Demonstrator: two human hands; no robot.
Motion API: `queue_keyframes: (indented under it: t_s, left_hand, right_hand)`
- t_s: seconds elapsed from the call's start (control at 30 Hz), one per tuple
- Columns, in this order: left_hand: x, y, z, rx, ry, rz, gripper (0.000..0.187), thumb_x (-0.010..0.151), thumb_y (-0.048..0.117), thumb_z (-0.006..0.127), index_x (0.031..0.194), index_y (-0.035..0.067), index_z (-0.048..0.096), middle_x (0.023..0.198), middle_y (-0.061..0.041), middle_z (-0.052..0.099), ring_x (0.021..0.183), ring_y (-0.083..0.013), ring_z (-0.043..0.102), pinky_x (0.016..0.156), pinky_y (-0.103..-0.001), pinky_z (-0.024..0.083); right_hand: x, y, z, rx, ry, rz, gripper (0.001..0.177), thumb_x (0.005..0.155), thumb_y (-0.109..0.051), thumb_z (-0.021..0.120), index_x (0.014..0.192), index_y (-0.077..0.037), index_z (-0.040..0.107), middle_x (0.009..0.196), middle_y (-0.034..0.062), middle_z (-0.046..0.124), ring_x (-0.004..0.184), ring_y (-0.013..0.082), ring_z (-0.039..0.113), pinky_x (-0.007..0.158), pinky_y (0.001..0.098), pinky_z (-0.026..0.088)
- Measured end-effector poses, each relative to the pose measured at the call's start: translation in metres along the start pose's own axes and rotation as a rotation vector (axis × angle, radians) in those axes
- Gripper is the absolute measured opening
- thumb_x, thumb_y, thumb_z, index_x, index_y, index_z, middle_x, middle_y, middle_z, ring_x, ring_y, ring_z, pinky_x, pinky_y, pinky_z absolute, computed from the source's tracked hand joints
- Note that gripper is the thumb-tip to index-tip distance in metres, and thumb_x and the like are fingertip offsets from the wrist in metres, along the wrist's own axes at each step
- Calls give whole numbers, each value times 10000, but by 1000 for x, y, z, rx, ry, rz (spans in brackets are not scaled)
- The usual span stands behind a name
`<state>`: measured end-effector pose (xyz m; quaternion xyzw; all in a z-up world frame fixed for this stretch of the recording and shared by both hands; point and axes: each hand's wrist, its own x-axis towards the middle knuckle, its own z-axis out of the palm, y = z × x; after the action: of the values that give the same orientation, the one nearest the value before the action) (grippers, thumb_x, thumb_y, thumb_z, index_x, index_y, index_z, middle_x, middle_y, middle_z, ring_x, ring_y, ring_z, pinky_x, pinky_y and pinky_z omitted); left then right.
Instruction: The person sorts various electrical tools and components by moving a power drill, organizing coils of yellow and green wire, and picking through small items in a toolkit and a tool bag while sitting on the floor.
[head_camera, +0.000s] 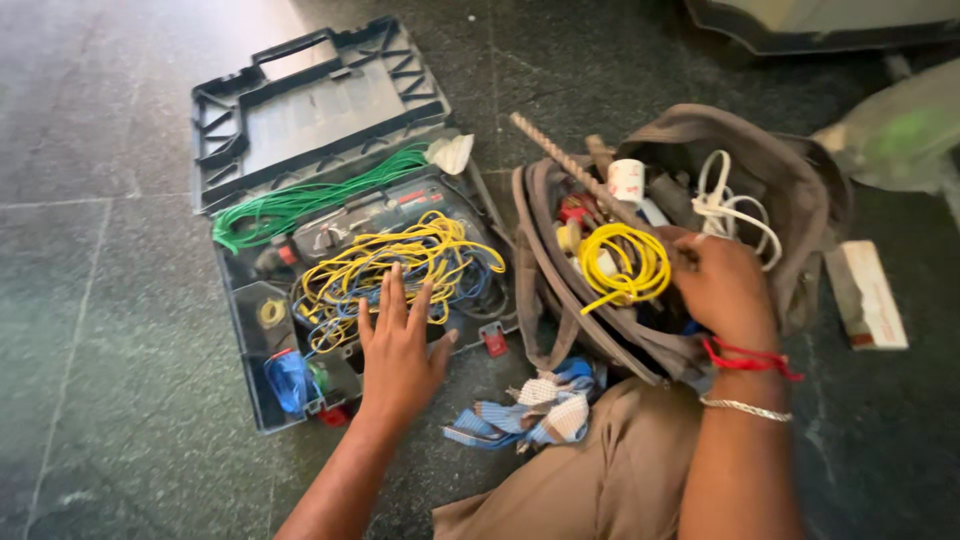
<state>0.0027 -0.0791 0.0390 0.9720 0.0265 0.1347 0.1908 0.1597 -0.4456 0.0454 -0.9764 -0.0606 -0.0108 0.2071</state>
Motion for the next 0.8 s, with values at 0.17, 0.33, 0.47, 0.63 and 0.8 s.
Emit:
queue_keyframes:
  t_s: [0.17, 0.33, 0.47, 0.63, 0.8]
  left_hand:
    - [5, -39, 4, 130, -17, -128, 867, 847, 465, 717, 1562, 122, 365, 1642, -187, 263, 1527, -356, 206, 1181, -649, 89]
    - [-5, -81, 26, 183, -87, -131, 745, 975, 583, 519, 1586, 181, 376, 1674, -116, 285, 1563, -324, 198, 1232, -594, 77]
    - [-6, -90, 30, 148, -147, -163, 736, 962, 647, 472, 1556, 217, 410, 1656, -94, 307, 1559, -304, 193, 1223, -602, 94]
    - [-6, -99, 24, 0, -213, -203, 757, 944, 654, 474, 1562, 221, 407, 1662, -75, 307, 1553, -277, 212, 1192, -630, 154]
    - [-6, -106, 26, -21, -211, -206, 762, 939, 663, 474, 1559, 223, 418, 1656, -74, 322, 1549, -272, 230, 1193, -631, 177]
  right_hand:
    - [-14, -18, -24, -164, 202, -12, 383, 896, -328, 822, 1175, -68, 793, 1002, 231, 738, 889, 422, 705, 749, 499, 542]
    - [-45, -83, -61, 236, 222, -71, 273, 1051, -244, 739, 1201, -16, 743, 900, 171, 720, 762, 269, 679, 703, 373, 494]
    - [-50, -163, -53, 175, 141, -199, 296, 973, -211, 774, 1210, -33, 759, 827, 154, 709, 687, 221, 663, 640, 374, 468]
    - [-18, -255, 38, 377, -154, -489, 294, 909, -231, 729, 1142, -55, 769, 878, 172, 738, 753, 293, 714, 655, 420, 506]
    - [4, -287, 134, 327, -213, -725, 283, 842, -204, 754, 1086, -62, 777, 947, 184, 749, 876, 363, 717, 759, 458, 538]
